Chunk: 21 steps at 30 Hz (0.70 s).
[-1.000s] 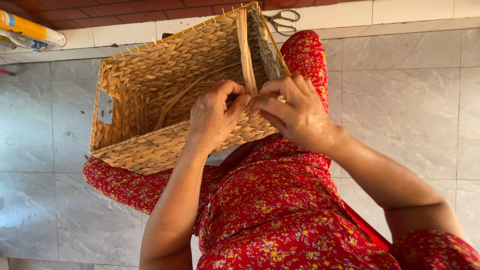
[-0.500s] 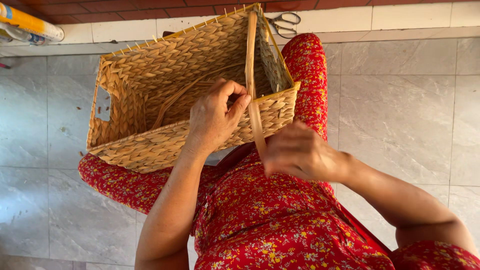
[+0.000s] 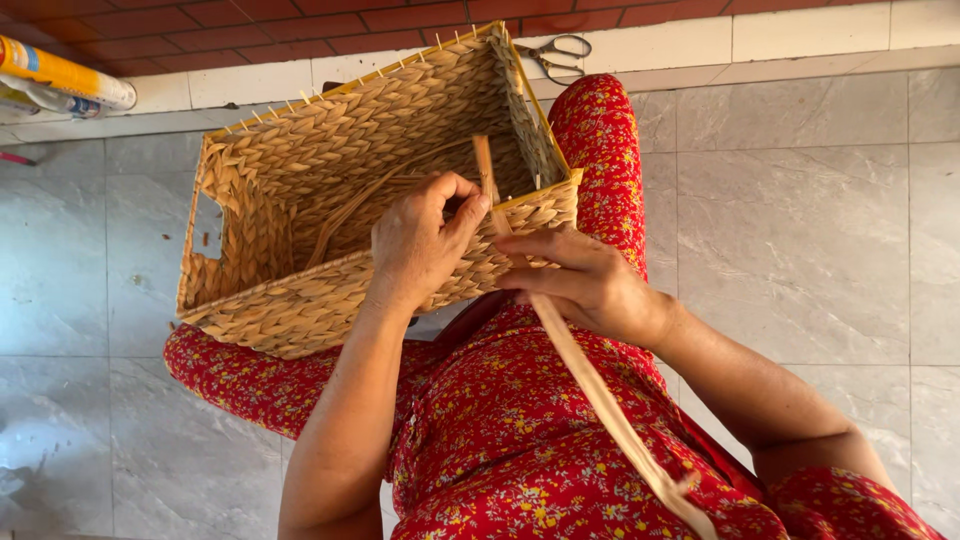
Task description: The person sits on the floor with a woven water-hyacinth basket on their lap and weaves a flat reed strip along the basket rim, tucking the strip through the weave. They cut the strip with scissors and press the woven strip down along the edge to secure it.
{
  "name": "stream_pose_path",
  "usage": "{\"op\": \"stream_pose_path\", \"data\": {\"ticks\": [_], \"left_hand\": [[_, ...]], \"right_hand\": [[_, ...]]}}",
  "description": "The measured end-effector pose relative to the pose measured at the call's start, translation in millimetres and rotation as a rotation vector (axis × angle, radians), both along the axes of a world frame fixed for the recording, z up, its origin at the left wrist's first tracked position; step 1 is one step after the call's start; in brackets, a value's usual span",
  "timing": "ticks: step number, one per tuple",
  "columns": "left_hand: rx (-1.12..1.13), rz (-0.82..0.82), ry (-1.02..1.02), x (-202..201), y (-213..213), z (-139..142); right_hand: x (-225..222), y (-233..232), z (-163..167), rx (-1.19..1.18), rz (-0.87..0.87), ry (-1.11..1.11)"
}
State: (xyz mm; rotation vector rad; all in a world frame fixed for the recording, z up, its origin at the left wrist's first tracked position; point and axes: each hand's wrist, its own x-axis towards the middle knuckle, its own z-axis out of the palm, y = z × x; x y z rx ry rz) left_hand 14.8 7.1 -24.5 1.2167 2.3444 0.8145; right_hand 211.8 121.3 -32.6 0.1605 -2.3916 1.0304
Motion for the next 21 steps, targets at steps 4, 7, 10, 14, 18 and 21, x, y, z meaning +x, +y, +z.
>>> {"op": "stream_pose_path", "data": {"ticks": [4,7,10,14,18,21], "left_hand": [[0.065,0.007,-0.035,2,1,5],[0.163,-0.058,0.017,5,-3,5],[0.208,-0.170,0.118,5,-11,4],[0.204,-0.242,0.267,9,-16,5],[0.228,-0.245,0.310,13,-10,16],[0.184,-0.274,0.143,9,-4,28]], "right_hand": [[57,15,19,-0.404,0.100,0.039],[88,27,38,-0.367,0.093,0.263],[103,26,45,-0.502,-0.009,0.226],[91,37,33,-0.635,-0.059,0.451],[64,68,41,-0.794,-0.149,0.432],[24,105,57,-1.051,-0.213,0.329]]}}
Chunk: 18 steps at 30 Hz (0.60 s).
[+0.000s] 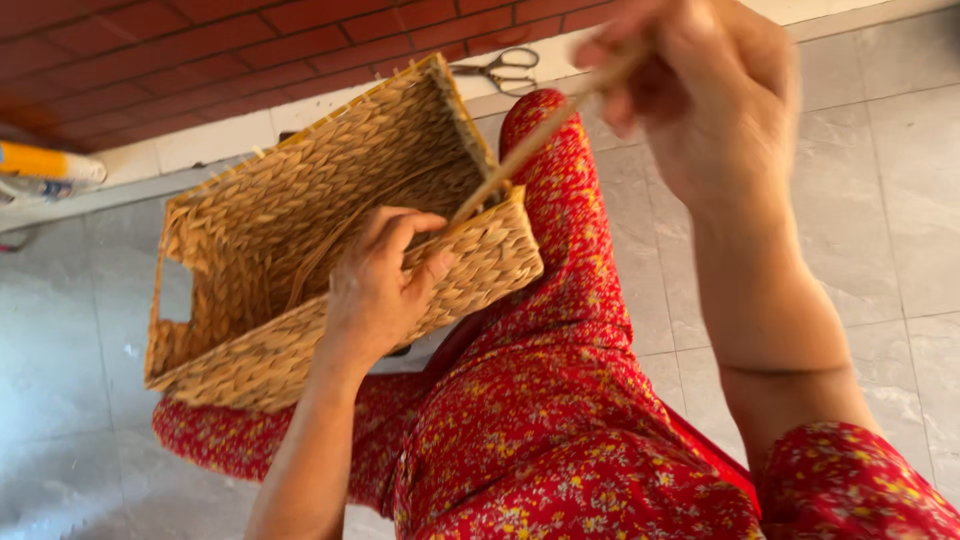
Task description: The person sits on the floor with a woven water-hyacinth basket on their lap and weaves a flat reed strip along the basket rim, tucking the strip through the weave. They cut the strip with scissors and press the woven strip down along the edge to secure it.
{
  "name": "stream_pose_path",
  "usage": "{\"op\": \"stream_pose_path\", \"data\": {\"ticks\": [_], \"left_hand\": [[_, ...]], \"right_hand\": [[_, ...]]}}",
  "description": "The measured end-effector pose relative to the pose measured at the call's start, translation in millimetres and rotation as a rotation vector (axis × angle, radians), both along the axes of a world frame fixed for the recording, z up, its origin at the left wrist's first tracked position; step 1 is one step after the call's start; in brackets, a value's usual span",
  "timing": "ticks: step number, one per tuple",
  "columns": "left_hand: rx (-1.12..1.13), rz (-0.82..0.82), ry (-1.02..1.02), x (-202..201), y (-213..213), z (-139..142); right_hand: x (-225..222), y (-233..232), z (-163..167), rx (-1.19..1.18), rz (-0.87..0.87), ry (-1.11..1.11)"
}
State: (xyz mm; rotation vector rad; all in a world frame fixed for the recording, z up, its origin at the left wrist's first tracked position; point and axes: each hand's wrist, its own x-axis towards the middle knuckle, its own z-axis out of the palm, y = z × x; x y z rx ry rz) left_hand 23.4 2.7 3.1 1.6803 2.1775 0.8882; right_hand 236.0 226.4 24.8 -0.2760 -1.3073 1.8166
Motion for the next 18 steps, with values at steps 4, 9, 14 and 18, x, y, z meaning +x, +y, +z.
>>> {"op": "stream_pose_path", "data": {"ticks": [4,9,14,18], "left_hand": [[0.054,-0.077,-0.311,-10,26,1],[-0.075,-0.006,-0.458,-19,61,-11],[-0.146,-0.101,-0.544,-35,66,-18],[-0.459,0.198,-0.754,-46,78,-33]], "right_hand": [[-60,45,-11,-0.023,0.026,-0.019],[-109,134,-65,-0.207,-0.032,0.158],[-156,192,-113,-0.331,-0.164,0.115],[-196,194,-150,-0.437,0.004,-0.010]]}}
